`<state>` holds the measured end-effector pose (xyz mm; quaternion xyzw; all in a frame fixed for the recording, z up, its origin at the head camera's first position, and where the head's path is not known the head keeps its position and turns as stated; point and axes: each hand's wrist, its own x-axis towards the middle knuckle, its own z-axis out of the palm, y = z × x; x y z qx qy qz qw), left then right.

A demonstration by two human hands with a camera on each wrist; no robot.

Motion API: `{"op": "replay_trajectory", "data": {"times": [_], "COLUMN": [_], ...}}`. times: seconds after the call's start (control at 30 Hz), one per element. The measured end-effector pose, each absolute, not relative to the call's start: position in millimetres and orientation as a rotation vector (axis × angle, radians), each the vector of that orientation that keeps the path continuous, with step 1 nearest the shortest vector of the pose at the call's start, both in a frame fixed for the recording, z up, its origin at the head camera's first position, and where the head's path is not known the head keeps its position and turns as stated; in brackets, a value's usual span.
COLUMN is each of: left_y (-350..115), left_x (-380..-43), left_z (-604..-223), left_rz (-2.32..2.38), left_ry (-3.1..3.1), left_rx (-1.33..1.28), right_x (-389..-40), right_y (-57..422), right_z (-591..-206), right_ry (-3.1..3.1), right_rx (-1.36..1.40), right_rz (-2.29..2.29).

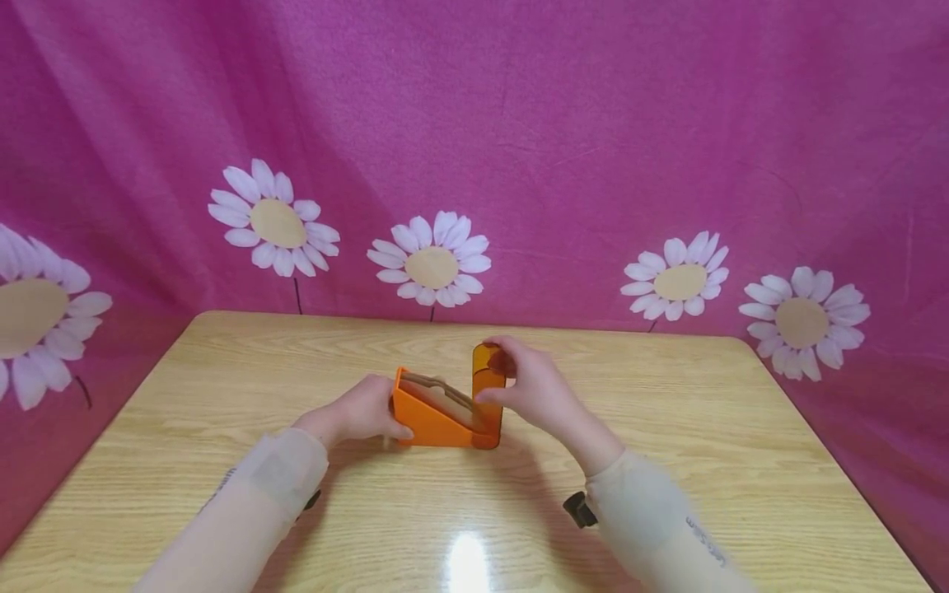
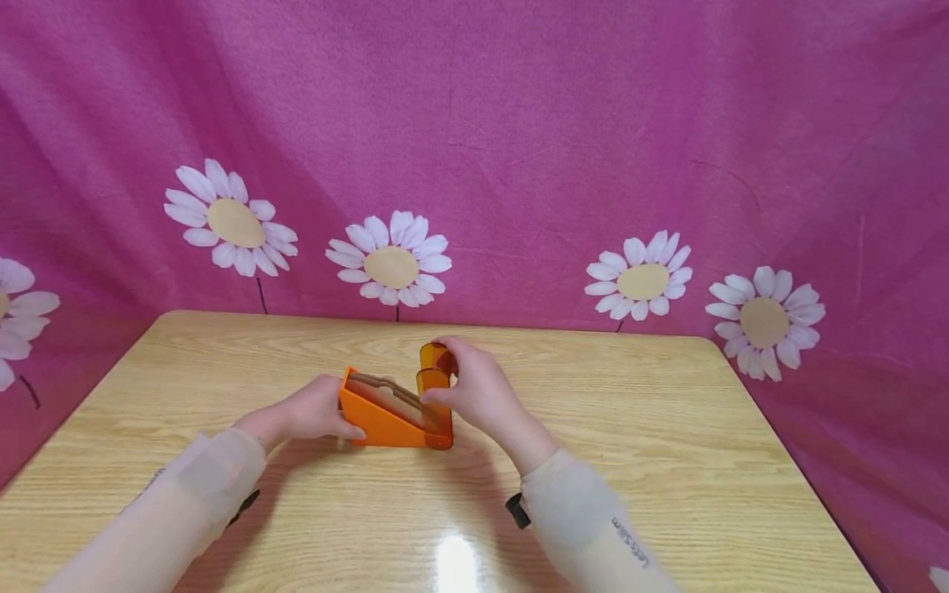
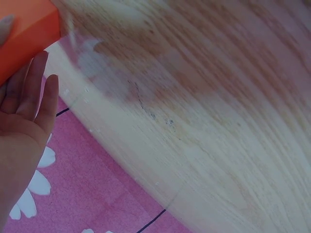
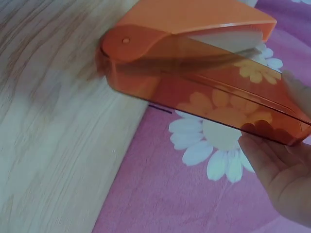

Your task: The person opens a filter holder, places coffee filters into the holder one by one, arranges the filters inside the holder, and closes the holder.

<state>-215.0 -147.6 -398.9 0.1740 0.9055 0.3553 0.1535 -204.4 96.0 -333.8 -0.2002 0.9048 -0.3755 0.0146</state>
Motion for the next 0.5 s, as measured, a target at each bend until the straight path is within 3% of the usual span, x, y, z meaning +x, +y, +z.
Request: {"op": "replay_trajectory", "data": {"times": [0.5], "left_y": [-148], "left_x": [-215], "left_z": [-398], "left_rz": [1.001], "left_ry": [2.610], "left_rx": [0.537], "right_x": [-200], "right_y": [58], "right_z": [-342], "right_ry": [2.882], "right_rx": [-0.741], "right_rz": [-1.049]}}
